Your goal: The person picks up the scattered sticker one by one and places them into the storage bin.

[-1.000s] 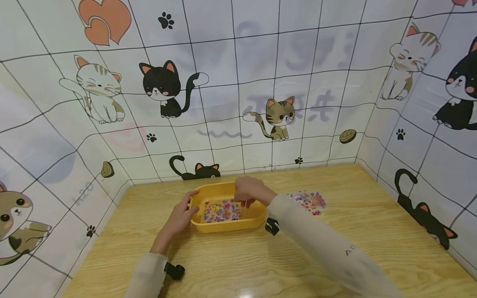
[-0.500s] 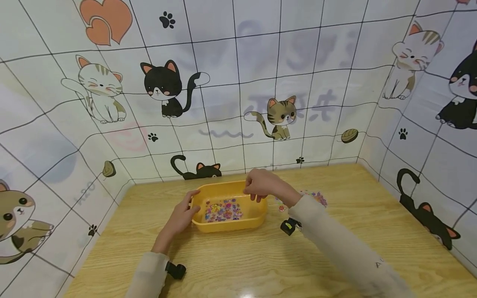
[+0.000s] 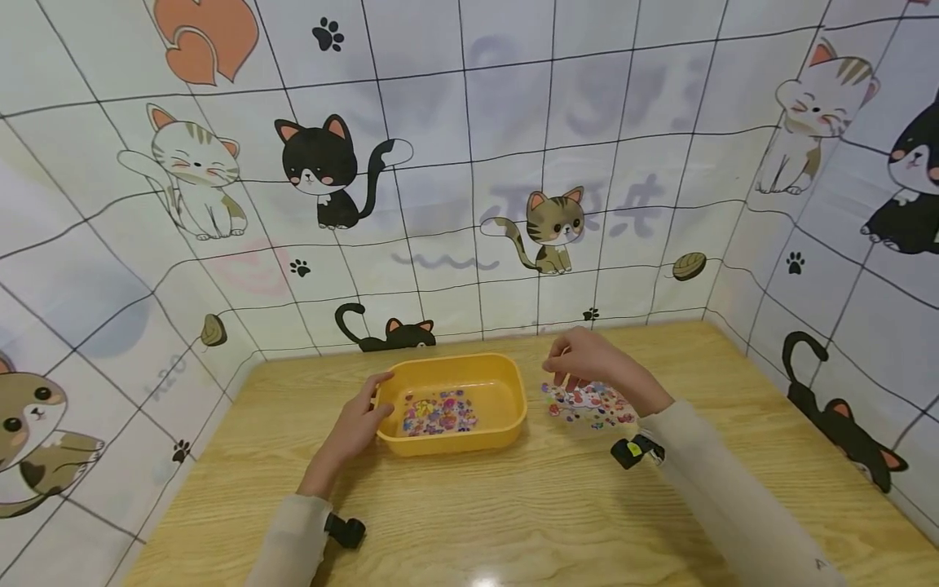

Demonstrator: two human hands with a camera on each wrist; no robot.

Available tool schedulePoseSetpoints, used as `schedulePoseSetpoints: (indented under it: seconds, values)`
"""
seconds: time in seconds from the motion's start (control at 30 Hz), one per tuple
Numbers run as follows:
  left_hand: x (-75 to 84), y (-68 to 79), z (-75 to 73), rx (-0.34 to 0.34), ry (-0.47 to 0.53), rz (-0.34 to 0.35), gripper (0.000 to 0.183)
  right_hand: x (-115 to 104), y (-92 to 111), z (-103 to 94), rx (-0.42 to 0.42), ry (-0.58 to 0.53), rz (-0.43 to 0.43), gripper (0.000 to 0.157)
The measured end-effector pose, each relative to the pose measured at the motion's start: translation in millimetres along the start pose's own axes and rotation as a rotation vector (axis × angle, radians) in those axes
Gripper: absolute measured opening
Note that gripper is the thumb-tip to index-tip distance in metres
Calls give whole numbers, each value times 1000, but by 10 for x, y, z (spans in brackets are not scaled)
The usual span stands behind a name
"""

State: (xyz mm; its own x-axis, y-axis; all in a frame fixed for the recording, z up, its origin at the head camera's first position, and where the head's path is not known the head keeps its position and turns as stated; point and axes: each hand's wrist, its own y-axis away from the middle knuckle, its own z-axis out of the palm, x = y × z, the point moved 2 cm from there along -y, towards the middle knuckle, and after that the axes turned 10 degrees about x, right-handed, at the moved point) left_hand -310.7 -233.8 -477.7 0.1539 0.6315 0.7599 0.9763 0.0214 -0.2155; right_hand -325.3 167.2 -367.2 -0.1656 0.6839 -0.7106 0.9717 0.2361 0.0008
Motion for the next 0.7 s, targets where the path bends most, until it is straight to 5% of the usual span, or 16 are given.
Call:
schedulePoseSetpoints:
  seconds: [0.3, 0.7]
  values:
    - [-17, -7, 4, -10, -8, 16, 55, 480, 134, -53, 32, -94, 67, 26]
    - [1, -9, 0, -3, -6, 6, 55, 958, 293, -164, 128, 40, 158, 36]
